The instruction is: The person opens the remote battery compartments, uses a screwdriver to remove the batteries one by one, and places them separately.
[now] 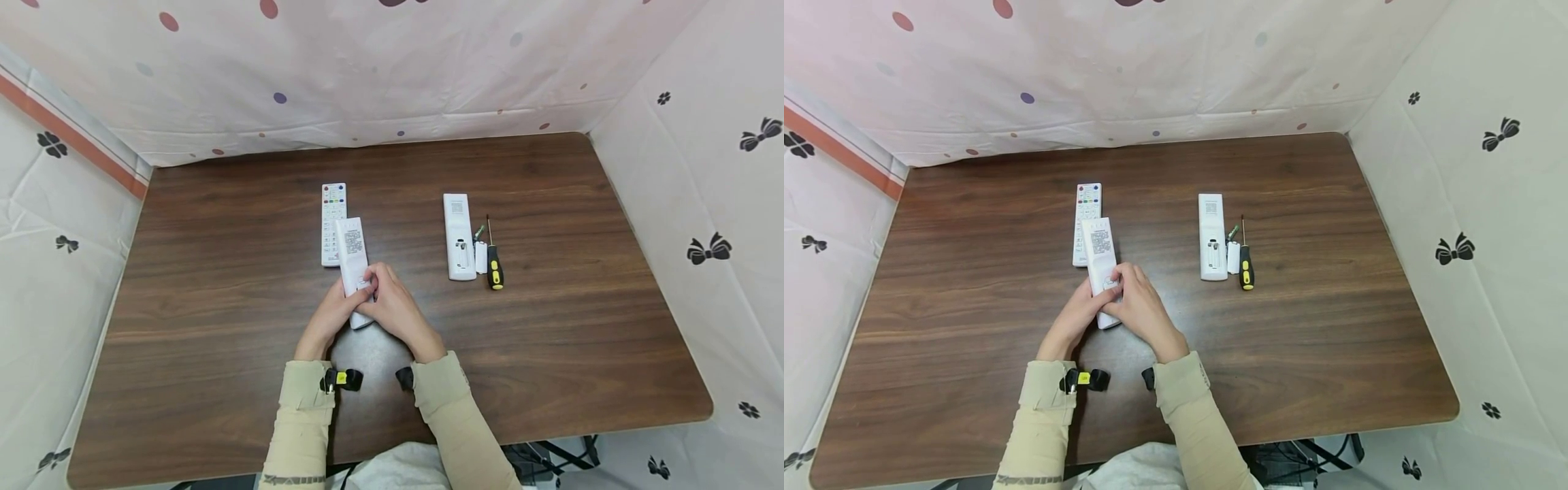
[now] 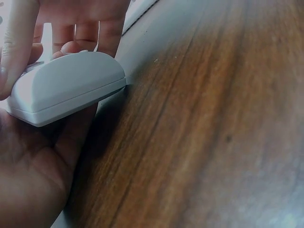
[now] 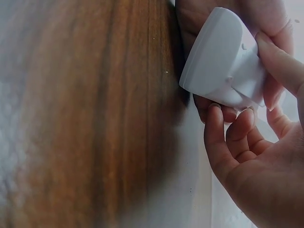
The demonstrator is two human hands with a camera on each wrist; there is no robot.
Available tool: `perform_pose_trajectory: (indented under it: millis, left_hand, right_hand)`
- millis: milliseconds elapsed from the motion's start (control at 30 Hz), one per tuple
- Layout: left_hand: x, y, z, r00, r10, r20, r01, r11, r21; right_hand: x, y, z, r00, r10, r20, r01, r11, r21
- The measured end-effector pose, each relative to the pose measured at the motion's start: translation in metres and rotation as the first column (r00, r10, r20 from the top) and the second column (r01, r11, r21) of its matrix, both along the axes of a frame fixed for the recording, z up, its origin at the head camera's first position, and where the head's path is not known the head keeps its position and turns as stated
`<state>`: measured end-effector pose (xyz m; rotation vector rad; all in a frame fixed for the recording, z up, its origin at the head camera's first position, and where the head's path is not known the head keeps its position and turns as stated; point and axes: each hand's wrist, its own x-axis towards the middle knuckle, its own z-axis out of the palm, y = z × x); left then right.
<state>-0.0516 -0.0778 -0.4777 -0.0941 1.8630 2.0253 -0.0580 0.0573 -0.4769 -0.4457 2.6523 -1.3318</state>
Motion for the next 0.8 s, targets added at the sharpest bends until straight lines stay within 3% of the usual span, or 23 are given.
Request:
perform_pose_trajectory:
  millis: [233,800]
  left_hand:
    - [0.0023,0.0019,0.0086,1.000,0.006,0.001,-0.006,1.000,-0.001]
    - [0.0036,0.0008,0.0073,0.999,0.046,-0.010,-0.046,0.998,0.035]
  right_hand:
    - [0.0003,0.0002,-0.0008,1.000,-0.006,-0.010,0.005,1.000,-0.014]
    - [0.0010,0.0047,0.0051,0.999,-0.013,0.031,0.014,0.999,-0.035]
